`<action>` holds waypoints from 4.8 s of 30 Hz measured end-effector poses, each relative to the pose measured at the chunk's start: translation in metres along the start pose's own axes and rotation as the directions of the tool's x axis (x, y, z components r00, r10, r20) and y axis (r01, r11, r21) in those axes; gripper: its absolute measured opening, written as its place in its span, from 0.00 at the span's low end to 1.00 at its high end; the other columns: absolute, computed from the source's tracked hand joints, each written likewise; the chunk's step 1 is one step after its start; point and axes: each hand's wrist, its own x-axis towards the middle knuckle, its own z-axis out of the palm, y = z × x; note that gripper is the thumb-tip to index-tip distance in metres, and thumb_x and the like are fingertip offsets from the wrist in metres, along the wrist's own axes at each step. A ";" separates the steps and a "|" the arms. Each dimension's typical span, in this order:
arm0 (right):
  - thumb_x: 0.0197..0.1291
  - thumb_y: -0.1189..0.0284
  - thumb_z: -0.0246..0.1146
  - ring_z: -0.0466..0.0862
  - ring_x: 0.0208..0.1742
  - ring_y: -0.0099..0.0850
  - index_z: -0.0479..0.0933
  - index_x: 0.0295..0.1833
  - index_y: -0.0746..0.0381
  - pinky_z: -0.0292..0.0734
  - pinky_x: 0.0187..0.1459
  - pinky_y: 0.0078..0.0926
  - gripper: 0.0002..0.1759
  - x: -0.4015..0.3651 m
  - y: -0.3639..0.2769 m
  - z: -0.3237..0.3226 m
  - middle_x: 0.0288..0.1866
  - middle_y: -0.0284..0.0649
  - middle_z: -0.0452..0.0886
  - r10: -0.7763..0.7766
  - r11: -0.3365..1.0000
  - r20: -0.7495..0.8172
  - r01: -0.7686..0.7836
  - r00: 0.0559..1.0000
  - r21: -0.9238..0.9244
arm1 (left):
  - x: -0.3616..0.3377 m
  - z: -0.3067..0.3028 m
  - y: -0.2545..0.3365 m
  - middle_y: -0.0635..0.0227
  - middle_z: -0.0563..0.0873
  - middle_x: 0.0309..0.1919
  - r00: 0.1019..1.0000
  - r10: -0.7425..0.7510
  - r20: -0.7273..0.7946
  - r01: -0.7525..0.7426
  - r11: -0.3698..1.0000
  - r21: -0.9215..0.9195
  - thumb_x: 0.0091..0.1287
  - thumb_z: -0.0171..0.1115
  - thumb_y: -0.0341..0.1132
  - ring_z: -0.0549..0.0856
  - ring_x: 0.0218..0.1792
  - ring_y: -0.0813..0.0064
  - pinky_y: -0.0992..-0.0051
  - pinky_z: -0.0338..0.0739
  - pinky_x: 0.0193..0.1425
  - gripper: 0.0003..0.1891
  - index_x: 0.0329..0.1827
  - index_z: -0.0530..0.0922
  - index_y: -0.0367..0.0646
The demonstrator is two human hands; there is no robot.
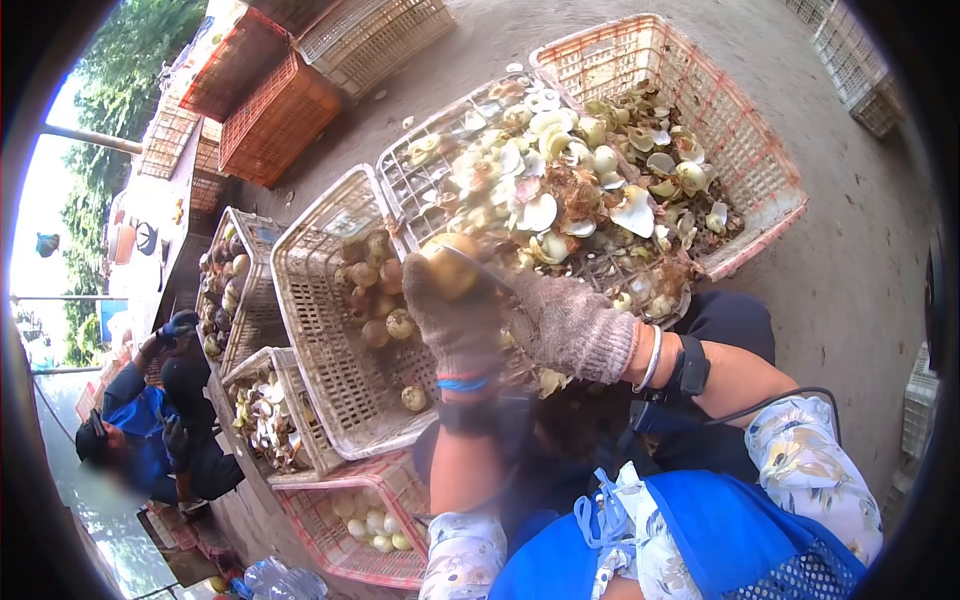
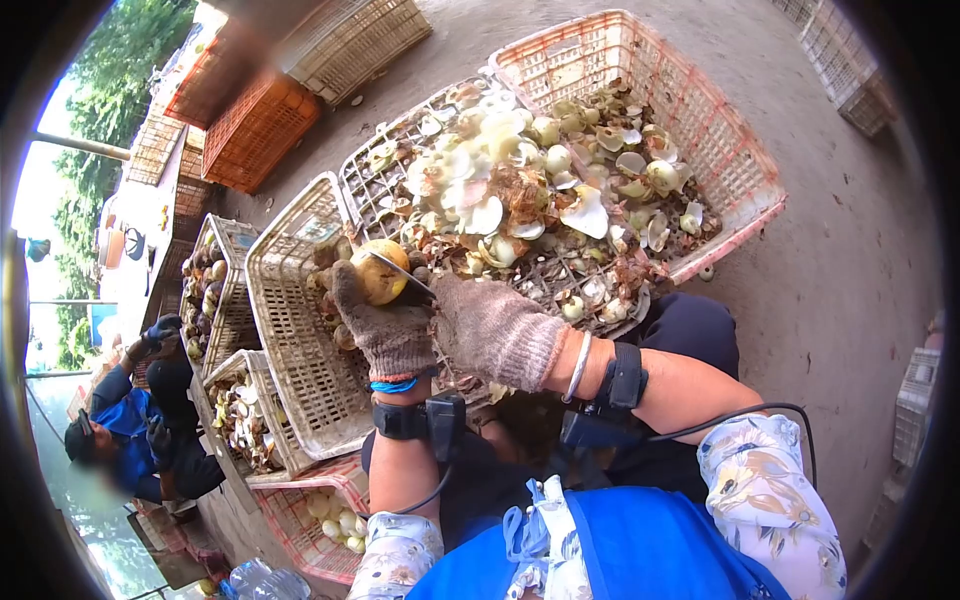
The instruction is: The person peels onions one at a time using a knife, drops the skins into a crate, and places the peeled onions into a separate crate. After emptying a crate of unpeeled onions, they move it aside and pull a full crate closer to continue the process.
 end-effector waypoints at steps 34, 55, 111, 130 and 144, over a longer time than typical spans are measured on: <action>0.60 0.72 0.56 0.81 0.29 0.36 0.67 0.70 0.62 0.77 0.26 0.33 0.30 -0.003 -0.002 -0.030 0.33 0.38 0.77 -0.367 0.654 0.099 0.332 0.925 -0.680 | -0.005 -0.010 0.014 0.56 0.85 0.44 0.883 0.349 0.314 -0.458 0.493 0.740 0.61 0.62 0.65 0.84 0.43 0.56 0.59 0.82 0.50 0.34 0.55 0.77 0.43; 0.47 0.70 0.77 0.83 0.47 0.48 0.78 0.56 0.63 0.80 0.48 0.38 0.28 0.018 0.008 -0.041 0.45 0.50 0.81 -0.165 0.956 -0.143 0.194 0.976 0.220 | -0.030 0.002 0.000 0.62 0.81 0.55 0.894 0.027 0.447 -0.429 0.339 0.837 0.63 0.65 0.51 0.80 0.55 0.59 0.60 0.79 0.55 0.26 0.58 0.75 0.44; 0.56 0.60 0.73 0.82 0.56 0.43 0.74 0.59 0.68 0.78 0.56 0.35 0.31 0.029 0.032 -0.056 0.55 0.53 0.81 -0.219 0.948 -0.479 0.069 0.850 -0.311 | -0.035 0.030 0.008 0.55 0.79 0.60 0.927 -0.044 0.372 -0.126 0.899 0.421 0.55 0.66 0.34 0.79 0.60 0.56 0.57 0.72 0.69 0.34 0.67 0.70 0.38; 0.61 0.70 0.64 0.85 0.38 0.48 0.76 0.53 0.65 0.81 0.39 0.35 0.17 0.022 0.035 -0.011 0.38 0.51 0.83 0.163 0.901 -0.356 0.009 0.920 0.435 | -0.040 0.015 0.000 0.62 0.80 0.57 0.929 -0.186 0.319 -0.213 0.437 0.874 0.62 0.65 0.29 0.80 0.60 0.64 0.68 0.75 0.64 0.26 0.65 0.72 0.41; 0.57 0.71 0.69 0.85 0.38 0.42 0.73 0.61 0.64 0.81 0.40 0.35 0.26 0.030 0.026 -0.066 0.43 0.49 0.83 -0.283 0.959 -0.529 0.217 0.800 -0.184 | -0.055 0.048 0.010 0.62 0.81 0.47 0.893 -0.335 0.300 0.230 0.913 0.337 0.56 0.62 0.37 0.84 0.49 0.69 0.73 0.81 0.48 0.30 0.64 0.71 0.36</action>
